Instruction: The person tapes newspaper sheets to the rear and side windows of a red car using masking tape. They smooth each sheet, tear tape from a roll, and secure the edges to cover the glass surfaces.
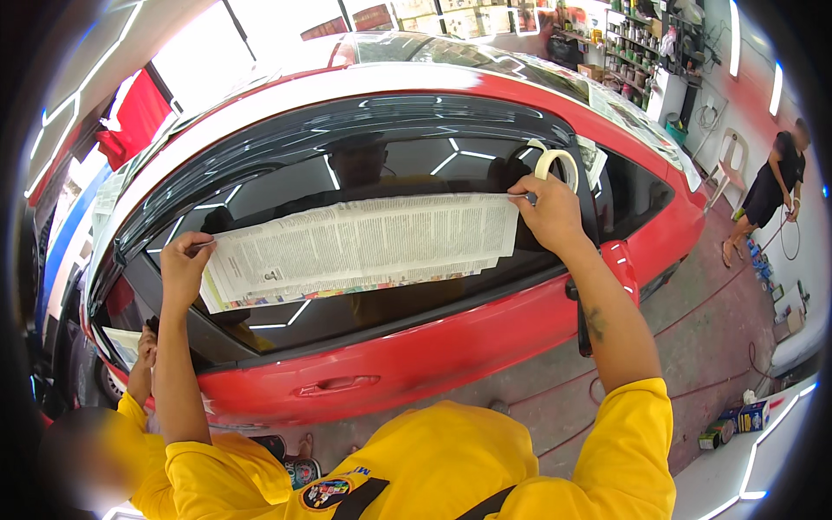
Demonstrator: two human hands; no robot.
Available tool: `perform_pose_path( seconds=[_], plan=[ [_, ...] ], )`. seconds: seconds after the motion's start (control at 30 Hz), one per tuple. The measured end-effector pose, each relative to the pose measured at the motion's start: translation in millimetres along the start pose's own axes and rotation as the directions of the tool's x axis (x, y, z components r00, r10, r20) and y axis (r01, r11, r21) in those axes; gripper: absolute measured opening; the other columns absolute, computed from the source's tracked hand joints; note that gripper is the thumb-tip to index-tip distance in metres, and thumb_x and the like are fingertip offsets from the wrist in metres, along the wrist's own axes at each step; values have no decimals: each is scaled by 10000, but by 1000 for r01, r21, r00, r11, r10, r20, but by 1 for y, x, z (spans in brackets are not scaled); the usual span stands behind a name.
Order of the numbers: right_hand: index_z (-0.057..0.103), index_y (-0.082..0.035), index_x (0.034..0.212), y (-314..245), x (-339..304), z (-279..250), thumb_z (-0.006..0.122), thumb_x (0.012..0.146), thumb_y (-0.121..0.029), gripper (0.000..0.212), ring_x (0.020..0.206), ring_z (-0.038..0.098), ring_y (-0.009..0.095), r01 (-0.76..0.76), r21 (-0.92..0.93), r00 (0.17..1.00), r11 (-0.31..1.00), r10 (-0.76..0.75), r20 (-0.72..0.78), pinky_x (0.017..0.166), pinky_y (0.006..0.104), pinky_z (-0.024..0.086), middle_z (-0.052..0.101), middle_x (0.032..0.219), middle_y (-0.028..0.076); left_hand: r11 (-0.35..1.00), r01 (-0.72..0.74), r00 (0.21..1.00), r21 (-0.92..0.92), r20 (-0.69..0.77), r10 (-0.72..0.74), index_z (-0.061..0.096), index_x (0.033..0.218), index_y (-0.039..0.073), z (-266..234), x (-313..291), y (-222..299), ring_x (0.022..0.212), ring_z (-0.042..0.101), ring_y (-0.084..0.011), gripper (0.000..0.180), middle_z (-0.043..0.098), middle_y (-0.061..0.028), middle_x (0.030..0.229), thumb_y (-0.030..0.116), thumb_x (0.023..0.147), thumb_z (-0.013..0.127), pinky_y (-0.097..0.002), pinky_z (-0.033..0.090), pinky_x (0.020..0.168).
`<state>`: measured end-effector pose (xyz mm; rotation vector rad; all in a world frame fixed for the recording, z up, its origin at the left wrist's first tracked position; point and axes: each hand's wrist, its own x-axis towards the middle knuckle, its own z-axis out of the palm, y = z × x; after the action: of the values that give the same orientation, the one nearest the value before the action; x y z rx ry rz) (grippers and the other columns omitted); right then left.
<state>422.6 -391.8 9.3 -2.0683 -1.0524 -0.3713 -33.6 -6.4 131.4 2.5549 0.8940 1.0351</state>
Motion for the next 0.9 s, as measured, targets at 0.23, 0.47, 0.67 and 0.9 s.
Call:
perform_pose_path(
  seconds=[0.23,0.47,0.67,0.9],
  plan=[
    [819,-132,990,16,-2,17,789,873,-65,139,844,736,325,140,20,979,990,-135,-156,720,425,572,758,960,87,909,-338,931,245,-56,361,792,1074,5,5,0,-6,893,737,-257,231,736,-109,1005,-85,864,761,-333,574,788],
    [771,-121,939,25,-1,30,786,751,10,230,839,723,308,385,-241,869,891,-438,-231,713,441,575,735,957,49,654,-549,785,521,55,617,795,1070,54,3,0,-17,951,690,-303,376,689,-81,1036,-124,741,758,-411,573,794],
    [719,-122,932,25,-2,35,786,746,-46,212,876,702,277,480,-459,777,748,-605,-174,691,433,550,719,1004,38,634,-551,773,542,47,632,801,1074,48,5,1,-4,954,682,-292,355,697,-75,1030,-112,759,765,-417,571,809],
    [688,-114,936,32,1,48,748,782,-96,166,873,681,276,486,-538,763,689,-635,-124,674,426,525,725,1023,66,560,-537,765,631,83,639,816,1071,44,4,-1,2,957,689,-272,326,717,-68,1026,-70,768,773,-408,576,824]
  ],
)
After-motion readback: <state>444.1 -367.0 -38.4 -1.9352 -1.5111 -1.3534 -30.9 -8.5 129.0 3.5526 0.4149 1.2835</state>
